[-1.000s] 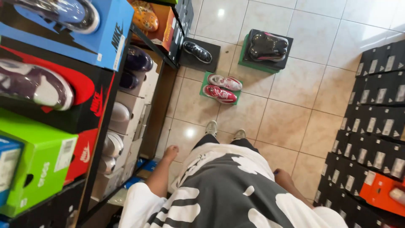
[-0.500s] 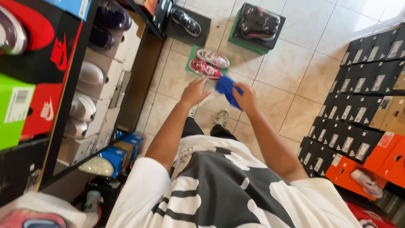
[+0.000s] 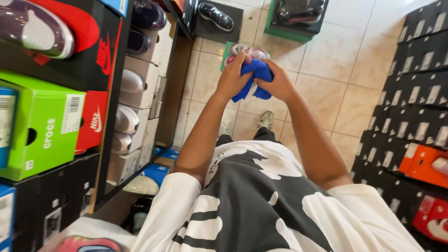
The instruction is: Cleaning and inspecting various pairs of shoes using a microfiber cloth
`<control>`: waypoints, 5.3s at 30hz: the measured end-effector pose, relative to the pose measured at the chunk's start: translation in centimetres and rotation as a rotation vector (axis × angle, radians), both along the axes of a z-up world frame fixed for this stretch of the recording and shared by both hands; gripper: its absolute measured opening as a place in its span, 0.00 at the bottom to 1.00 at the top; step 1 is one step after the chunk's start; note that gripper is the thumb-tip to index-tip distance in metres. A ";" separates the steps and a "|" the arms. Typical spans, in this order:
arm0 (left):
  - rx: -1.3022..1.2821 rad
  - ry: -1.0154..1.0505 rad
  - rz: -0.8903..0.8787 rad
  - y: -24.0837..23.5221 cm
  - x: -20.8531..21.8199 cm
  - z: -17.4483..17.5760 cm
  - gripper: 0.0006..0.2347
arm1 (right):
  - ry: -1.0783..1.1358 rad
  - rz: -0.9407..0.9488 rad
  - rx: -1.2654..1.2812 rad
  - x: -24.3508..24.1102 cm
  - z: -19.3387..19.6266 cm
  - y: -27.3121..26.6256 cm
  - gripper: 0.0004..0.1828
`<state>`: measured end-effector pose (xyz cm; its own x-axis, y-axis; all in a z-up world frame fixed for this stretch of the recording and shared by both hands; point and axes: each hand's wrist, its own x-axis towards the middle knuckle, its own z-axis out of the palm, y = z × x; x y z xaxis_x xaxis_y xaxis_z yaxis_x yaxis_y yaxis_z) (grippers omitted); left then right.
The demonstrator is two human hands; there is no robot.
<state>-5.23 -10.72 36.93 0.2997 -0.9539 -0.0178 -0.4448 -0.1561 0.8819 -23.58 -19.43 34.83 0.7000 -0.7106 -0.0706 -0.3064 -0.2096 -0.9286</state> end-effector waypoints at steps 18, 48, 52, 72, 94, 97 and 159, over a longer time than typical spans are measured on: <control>-0.370 -0.024 -0.010 1.2 1.0 4.8 0.21 | -0.589 -0.412 0.532 7.1 4.9 5.0 0.43; -0.426 -0.099 0.047 1.9 9.2 4.5 0.12 | -0.139 -0.575 -0.110 2.1 5.3 3.8 0.07; -0.341 -0.091 0.009 1.8 10.3 2.4 0.14 | -0.228 -0.458 -0.109 2.9 5.8 3.6 0.08; -0.360 -0.269 0.015 -13.6 10.2 -14.4 0.20 | -0.205 -0.422 -0.155 -0.8 -15.7 -15.5 0.24; -0.227 -0.503 0.095 -24.8 15.4 -59.4 0.29 | 0.069 -0.356 -0.049 3.6 -56.6 -25.6 0.61; 0.019 -0.422 0.070 -23.4 16.2 -65.0 0.32 | 0.123 -0.341 0.022 3.4 -61.7 -25.5 0.63; 0.347 0.220 1.348 -7.4 26.7 -90.6 0.20 | 0.293 -0.292 0.666 14.4 -80.5 -14.7 0.64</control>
<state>21.50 -18.17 -53.64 0.9269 0.1217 -0.3549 0.3585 -0.5666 0.7420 -9.13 -34.15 -45.63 0.3784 -0.6062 -0.6995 -0.5157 0.4895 -0.7032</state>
